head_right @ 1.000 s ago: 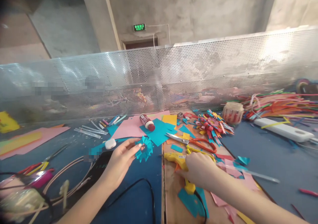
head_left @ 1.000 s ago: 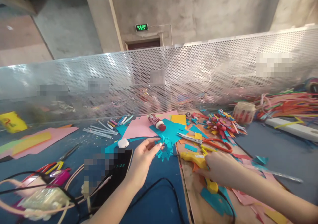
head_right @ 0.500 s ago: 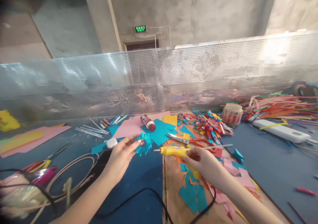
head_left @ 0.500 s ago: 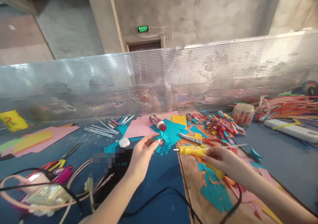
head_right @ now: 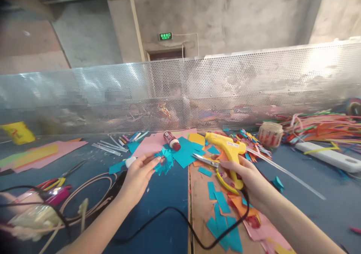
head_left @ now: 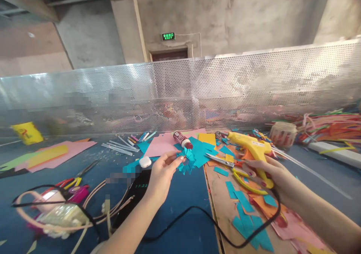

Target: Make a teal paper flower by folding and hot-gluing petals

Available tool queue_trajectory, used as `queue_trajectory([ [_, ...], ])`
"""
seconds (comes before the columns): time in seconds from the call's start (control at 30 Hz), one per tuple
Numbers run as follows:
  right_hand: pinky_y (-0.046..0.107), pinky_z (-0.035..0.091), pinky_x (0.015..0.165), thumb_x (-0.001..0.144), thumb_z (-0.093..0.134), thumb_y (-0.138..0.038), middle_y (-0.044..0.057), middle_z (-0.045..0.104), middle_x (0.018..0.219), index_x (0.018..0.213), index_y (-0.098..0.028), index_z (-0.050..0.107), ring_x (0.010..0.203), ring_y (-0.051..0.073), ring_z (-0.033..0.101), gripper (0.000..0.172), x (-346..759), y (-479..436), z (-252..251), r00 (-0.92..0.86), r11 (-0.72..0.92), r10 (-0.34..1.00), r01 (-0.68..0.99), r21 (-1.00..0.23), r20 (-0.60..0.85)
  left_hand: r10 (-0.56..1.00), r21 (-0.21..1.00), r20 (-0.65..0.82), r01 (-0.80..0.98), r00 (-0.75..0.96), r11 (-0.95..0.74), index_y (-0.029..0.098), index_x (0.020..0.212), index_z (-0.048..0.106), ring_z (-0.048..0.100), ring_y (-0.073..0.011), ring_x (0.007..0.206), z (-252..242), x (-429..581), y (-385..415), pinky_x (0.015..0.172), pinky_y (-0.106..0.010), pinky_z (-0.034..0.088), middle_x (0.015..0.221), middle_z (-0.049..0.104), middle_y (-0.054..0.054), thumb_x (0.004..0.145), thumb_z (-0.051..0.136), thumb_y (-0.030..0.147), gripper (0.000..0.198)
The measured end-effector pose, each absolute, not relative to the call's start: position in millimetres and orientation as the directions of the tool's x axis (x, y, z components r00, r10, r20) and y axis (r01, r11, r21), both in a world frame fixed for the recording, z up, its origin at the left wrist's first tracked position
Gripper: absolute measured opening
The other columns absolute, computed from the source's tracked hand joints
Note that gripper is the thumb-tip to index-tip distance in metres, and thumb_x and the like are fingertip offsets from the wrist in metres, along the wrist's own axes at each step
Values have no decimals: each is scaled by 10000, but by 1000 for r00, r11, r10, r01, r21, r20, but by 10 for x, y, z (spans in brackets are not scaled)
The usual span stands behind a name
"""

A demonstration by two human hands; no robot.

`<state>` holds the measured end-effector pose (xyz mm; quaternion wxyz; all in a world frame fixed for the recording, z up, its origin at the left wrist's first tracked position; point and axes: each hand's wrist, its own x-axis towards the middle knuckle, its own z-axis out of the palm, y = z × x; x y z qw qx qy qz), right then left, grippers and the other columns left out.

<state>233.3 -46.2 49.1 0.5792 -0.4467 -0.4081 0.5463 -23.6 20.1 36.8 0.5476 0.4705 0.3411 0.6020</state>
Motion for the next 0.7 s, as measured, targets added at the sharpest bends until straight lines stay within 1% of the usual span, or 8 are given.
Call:
queue_trajectory([
  [0.1, 165, 299, 382, 688, 696, -352, -51, 488, 506, 608, -176, 463, 398, 54, 403, 302, 2241, -500, 594, 84, 116, 991, -165, -979, 103, 970, 935, 237, -284, 55, -212, 176, 854, 678, 632, -140, 757, 372, -225, 174, 695, -223, 474, 764, 693, -21, 644, 719, 215, 218],
  [0.2, 189, 314, 404, 723, 659, -381, -43, 484, 487, 610, -182, 486, 410, 70, 408, 287, 2176, -503, 586, 76, 170, 983, -71, -983, 165, 961, 947, 267, -206, 70, -248, 177, 861, 669, 631, -149, 762, 385, -221, 138, 720, -244, 475, 775, 680, -18, 670, 703, 222, 199],
  [0.3, 208, 365, 425, 740, 621, -437, -27, 508, 488, 706, -193, 575, 434, 102, 439, 251, 2159, -500, 472, 43, 176, 983, 55, -983, 178, 958, 949, 279, -173, 67, -265, 186, 867, 663, 631, -158, 781, 394, -210, 99, 738, -261, 480, 829, 663, -16, 666, 710, 233, 211],
  [0.37, 219, 417, 421, 700, 637, -475, 1, 595, 590, 796, -208, 614, 463, 131, 501, 285, 2163, -517, 385, 51, 174, 981, 163, -971, 185, 958, 950, 281, -157, 56, -269, 194, 865, 662, 624, -164, 800, 397, -196, 70, 744, -268, 484, 840, 660, -17, 642, 730, 235, 237],
  [0.4, 226, 453, 433, 688, 640, -484, 18, 633, 651, 828, -216, 630, 498, 151, 545, 303, 2164, -533, 349, 47, 177, 980, 223, -959, 192, 958, 952, 281, -143, 48, -272, 197, 864, 661, 619, -165, 811, 400, -188, 54, 745, -268, 485, 840, 660, -19, 632, 737, 236, 247],
  [0.47, 233, 504, 458, 680, 637, -493, 29, 671, 689, 848, -239, 657, 541, 178, 601, 305, 2160, -573, 293, 41, 209, 971, 325, -922, 235, 957, 953, 290, -98, 13, -287, 200, 855, 663, 609, -162, 818, 406, -174, 22, 733, -256, 484, 819, 662, -21, 618, 749, 237, 254],
  [0.6, 259, 570, 587, 665, 644, -492, 20, 723, 788, 834, -297, 695, 686, 227, 672, 263, 2122, -642, 244, -15, 322, 936, 438, -840, 351, 949, 947, 315, -65, -16, -315, 192, 818, 661, 612, -167, 796, 423, -161, -22, 712, -258, 493, 792, 666, -30, 607, 757, 241, 236],
  [0.7, 269, 579, 537, 650, 636, -511, 6, 724, 761, 722, -327, 686, 668, 244, 675, 204, 2070, -653, 249, -71, 422, 882, 556, -716, 465, 943, 940, 334, -66, -6, -334, 194, 800, 648, 618, -166, 780, 414, -173, -32, 702, -256, 503, 778, 665, -26, 610, 759, 239, 224],
])
